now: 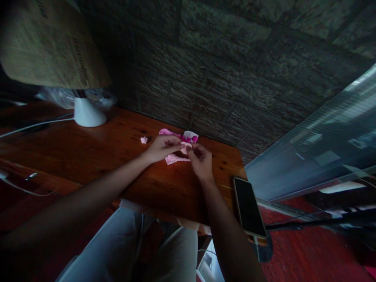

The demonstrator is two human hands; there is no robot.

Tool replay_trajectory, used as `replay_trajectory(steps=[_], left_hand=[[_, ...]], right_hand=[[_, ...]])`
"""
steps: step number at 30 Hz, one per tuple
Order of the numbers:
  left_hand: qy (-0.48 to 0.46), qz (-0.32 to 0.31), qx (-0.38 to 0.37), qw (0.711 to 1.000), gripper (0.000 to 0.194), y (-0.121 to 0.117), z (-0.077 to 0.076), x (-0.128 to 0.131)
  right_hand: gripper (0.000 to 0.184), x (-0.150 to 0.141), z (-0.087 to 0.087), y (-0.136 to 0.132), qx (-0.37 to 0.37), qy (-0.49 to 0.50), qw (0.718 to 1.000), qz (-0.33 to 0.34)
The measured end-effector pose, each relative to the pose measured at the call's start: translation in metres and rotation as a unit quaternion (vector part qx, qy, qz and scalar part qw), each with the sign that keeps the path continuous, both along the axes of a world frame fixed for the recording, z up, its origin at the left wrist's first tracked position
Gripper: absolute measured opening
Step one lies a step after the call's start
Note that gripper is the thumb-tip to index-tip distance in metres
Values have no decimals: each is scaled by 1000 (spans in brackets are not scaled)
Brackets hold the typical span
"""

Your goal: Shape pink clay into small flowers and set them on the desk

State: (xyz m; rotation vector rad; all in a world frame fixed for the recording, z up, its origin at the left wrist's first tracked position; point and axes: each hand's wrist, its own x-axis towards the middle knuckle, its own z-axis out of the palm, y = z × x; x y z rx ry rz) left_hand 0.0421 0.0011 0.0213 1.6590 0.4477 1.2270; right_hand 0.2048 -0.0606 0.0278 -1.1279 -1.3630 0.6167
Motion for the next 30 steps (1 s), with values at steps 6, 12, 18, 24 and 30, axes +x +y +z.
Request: replay_trajectory(steps=[6, 12, 18, 24, 30], left_hand=[[11, -22, -2, 1000, 24, -1, 0, 2], [3, 0, 2, 1000, 23, -1, 2, -1], [2, 23, -13, 1000, 18, 0, 1, -1], [2, 32, -4, 999, 18, 2, -1, 0], [6, 3, -14, 1000, 20, 2, -1, -1]], right_hand=[[26, -1, 1, -1, 14, 4, 1000, -13], [31, -2, 3, -2, -5, 16, 1000, 13], [34, 0, 1, -1, -35, 14, 999, 22], [35, 0, -2, 1, -37, 32, 999, 8], [33, -1, 1, 1, -21, 60, 998, 17]])
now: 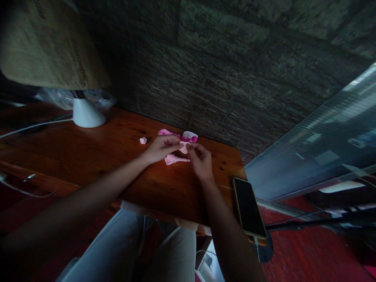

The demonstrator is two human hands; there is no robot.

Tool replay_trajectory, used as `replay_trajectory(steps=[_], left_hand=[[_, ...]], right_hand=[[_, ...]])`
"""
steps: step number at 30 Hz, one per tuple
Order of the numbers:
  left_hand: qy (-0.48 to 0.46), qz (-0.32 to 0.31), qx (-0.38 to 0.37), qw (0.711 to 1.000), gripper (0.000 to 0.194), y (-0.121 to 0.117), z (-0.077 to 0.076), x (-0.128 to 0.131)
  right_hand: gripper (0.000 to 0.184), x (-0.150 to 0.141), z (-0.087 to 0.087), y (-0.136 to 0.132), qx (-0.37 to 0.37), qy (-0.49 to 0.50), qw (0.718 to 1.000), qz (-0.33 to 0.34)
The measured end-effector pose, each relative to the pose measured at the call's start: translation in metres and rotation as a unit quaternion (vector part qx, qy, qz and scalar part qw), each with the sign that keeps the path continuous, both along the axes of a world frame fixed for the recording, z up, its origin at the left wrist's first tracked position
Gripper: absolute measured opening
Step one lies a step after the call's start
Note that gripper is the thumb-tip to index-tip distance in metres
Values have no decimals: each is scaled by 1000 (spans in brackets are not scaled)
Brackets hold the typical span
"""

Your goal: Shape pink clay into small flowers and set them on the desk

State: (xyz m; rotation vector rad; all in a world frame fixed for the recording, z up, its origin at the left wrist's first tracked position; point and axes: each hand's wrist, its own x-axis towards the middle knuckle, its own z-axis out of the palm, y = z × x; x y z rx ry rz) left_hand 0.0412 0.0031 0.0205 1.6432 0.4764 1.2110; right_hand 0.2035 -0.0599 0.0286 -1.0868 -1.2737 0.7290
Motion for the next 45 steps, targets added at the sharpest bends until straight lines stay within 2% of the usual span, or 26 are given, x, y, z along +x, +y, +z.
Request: replay_trajectory(steps=[3, 9, 17, 21, 30, 35, 42, 45], left_hand=[[3, -10, 9, 1000, 21, -1, 0, 0], [2, 11, 31, 999, 22, 0, -1, 0], [6, 19, 25, 999, 23, 3, -3, 0], [-7, 24, 14, 1000, 23, 2, -2, 1], [-12, 4, -9, 1000, 27, 2, -2, 1], [-10, 4, -16, 1000, 28, -1, 1, 0], [-5, 1, 2, 1000, 32, -1, -2, 2], [-5, 6, 6, 1000, 32, 0, -2, 2]], right_hand=[[37, 0, 1, -1, -1, -24, 1000, 7], [44, 0, -1, -1, 4, -64, 998, 8], [45, -3, 0, 0, -21, -19, 1000, -4], [54, -2, 1, 1, -22, 0, 1000, -8], [49, -1, -3, 4, -48, 71, 995, 60], [41, 1, -6, 6, -68, 50, 995, 48], [35, -1, -4, 4, -29, 43, 998, 28], [36, -3, -1, 3, -34, 49, 998, 28]])
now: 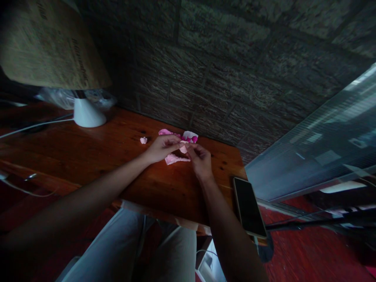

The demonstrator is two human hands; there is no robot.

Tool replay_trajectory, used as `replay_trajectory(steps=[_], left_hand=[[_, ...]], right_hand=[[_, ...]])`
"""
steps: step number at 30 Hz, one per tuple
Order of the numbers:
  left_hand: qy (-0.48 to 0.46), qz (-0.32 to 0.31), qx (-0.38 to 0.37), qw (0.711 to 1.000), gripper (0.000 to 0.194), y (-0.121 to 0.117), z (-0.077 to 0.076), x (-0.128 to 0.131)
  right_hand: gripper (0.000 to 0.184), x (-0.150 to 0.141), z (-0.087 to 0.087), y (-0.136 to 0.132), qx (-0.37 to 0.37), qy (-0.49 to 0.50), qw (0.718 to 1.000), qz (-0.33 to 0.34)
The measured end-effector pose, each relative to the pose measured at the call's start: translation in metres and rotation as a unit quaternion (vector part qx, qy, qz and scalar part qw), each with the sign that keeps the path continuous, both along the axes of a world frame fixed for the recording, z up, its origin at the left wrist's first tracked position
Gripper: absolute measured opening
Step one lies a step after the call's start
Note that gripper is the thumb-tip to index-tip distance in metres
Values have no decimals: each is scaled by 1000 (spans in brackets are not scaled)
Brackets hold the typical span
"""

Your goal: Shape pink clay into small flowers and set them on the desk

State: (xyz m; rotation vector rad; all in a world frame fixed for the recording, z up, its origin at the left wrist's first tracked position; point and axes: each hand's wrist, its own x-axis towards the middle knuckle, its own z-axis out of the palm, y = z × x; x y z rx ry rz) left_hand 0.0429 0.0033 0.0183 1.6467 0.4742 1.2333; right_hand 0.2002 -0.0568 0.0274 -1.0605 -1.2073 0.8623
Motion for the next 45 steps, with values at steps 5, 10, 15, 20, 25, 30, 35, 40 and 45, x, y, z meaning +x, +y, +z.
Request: replay_trajectory(steps=[5, 10, 15, 20, 25, 30, 35, 40, 45], left_hand=[[-6, 4, 4, 1000, 31, 2, 0, -2], [-3, 7, 16, 1000, 31, 2, 0, -2], [8, 0, 21, 1000, 29, 0, 1, -2], [19, -14, 21, 999, 29, -1, 1, -2], [41, 9, 33, 999, 34, 0, -2, 1], [87, -26, 40, 995, 37, -1, -2, -1], [112, -22, 99, 989, 32, -7, 5, -5], [96, -65, 98, 988, 32, -9, 6, -4], [64, -88, 32, 994, 45, -10, 4, -2]], right_hand=[[40, 4, 2, 0, -21, 15, 999, 31], [42, 10, 1, 0, -25, -27, 999, 20], [48, 9, 3, -2, 0, -86, 996, 13], [48, 9, 1, -2, 36, -139, 990, 6], [48, 8, -3, 0, 40, -130, 991, -10], [48, 6, 0, -1, 22, -116, 993, -2], [52, 4, 2, -2, 0, -118, 992, 33], [55, 3, -1, -4, 7, -154, 986, 66], [52, 2, -2, -6, -25, -92, 991, 94]])
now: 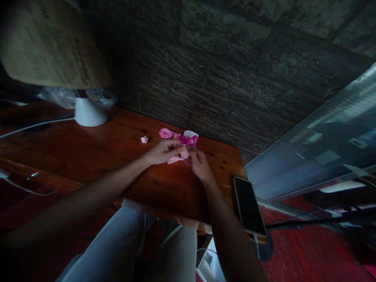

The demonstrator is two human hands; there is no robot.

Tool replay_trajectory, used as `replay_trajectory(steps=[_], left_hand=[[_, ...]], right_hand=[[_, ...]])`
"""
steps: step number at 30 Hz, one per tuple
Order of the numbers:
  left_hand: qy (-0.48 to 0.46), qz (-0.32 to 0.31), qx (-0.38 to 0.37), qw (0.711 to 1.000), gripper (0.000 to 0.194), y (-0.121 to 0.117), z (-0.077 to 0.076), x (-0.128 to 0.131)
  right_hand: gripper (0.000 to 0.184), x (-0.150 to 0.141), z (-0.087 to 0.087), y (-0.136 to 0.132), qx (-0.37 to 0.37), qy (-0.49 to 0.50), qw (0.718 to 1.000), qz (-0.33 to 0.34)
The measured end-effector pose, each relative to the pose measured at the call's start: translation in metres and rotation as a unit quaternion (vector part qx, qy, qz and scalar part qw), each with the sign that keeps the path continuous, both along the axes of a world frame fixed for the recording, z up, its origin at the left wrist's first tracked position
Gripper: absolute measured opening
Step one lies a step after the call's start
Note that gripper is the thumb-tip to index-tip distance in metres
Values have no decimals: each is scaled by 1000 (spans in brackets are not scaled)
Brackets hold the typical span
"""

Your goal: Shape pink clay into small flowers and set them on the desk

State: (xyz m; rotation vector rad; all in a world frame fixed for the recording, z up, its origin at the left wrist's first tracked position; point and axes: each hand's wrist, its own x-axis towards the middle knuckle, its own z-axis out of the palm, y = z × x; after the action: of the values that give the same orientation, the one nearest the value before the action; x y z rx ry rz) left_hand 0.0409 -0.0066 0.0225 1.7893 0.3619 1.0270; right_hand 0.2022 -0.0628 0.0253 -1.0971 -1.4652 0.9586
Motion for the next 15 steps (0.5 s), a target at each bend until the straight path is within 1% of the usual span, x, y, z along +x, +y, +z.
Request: replay_trajectory(steps=[2, 5, 8, 11, 15], left_hand=[[6, 7, -18, 1000, 51, 0, 1, 0], [12, 7, -39, 999, 54, 0, 3, -1], [6, -9, -69, 998, 49, 0, 4, -1], [-13, -29, -100, 994, 43, 0, 5, -1], [-30, -42, -123, 991, 39, -2, 7, 0]], right_hand=[[51, 0, 1, -1, 17, 6, 1000, -9], [51, -1, 3, -3, 63, 2, 997, -50], [51, 0, 5, -4, 90, -28, 993, -74], [52, 0, 6, -5, 103, -48, 991, -74], [52, -2, 9, -7, 112, -50, 990, -74]])
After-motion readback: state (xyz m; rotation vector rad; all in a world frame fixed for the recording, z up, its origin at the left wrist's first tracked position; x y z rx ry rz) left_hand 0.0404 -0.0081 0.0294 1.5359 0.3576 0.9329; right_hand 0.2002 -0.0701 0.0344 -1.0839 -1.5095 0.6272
